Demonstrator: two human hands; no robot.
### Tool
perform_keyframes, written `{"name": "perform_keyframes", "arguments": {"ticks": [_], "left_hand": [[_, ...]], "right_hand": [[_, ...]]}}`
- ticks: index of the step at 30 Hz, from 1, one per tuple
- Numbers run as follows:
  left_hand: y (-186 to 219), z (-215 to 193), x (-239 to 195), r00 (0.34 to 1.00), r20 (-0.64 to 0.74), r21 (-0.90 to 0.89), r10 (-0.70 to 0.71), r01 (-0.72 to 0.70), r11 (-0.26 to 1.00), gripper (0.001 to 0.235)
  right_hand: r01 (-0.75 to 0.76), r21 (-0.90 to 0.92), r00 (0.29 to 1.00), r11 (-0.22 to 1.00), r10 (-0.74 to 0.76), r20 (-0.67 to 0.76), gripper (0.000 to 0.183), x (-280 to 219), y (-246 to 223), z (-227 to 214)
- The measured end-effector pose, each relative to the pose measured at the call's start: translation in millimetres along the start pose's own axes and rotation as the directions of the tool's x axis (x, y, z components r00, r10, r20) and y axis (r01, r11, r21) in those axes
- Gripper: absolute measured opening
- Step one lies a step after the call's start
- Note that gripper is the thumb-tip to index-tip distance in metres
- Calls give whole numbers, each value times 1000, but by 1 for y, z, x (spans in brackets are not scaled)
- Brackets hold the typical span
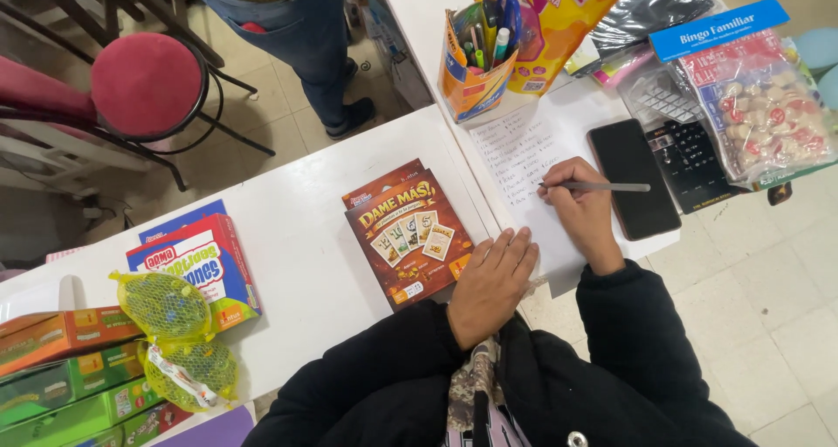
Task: Checking various toy and game boxes on a counter and writing down their names or details on a notepad.
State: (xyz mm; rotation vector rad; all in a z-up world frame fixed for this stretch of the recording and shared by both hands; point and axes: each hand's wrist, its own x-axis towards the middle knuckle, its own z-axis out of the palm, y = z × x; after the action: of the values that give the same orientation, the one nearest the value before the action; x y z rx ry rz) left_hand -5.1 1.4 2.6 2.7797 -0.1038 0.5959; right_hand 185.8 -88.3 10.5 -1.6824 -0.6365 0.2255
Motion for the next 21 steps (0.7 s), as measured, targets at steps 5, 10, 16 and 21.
{"name": "perform_keyframes", "arguments": {"ticks": [5,10,16,21], "left_hand": [[-3,-4,5,999,-25,15,25,-24,1000,48],[-3,-7,8,1000,-19,1,12,-12,1000,52],[5,0,23,999,-36,-4,-27,27,1000,65],[8,16,33,999,-27,69,-32,34,997,59]], "right_hand": [[-31,43,999,999,33,-29,8,0,8,-2],[-121,26,992,992,122,-38,6,-2,3,-2],[-120,40,991,992,123,-59,8,-1,-5,-3],[-91,30,995,995,92,-33,8,1,14,-7]]}}
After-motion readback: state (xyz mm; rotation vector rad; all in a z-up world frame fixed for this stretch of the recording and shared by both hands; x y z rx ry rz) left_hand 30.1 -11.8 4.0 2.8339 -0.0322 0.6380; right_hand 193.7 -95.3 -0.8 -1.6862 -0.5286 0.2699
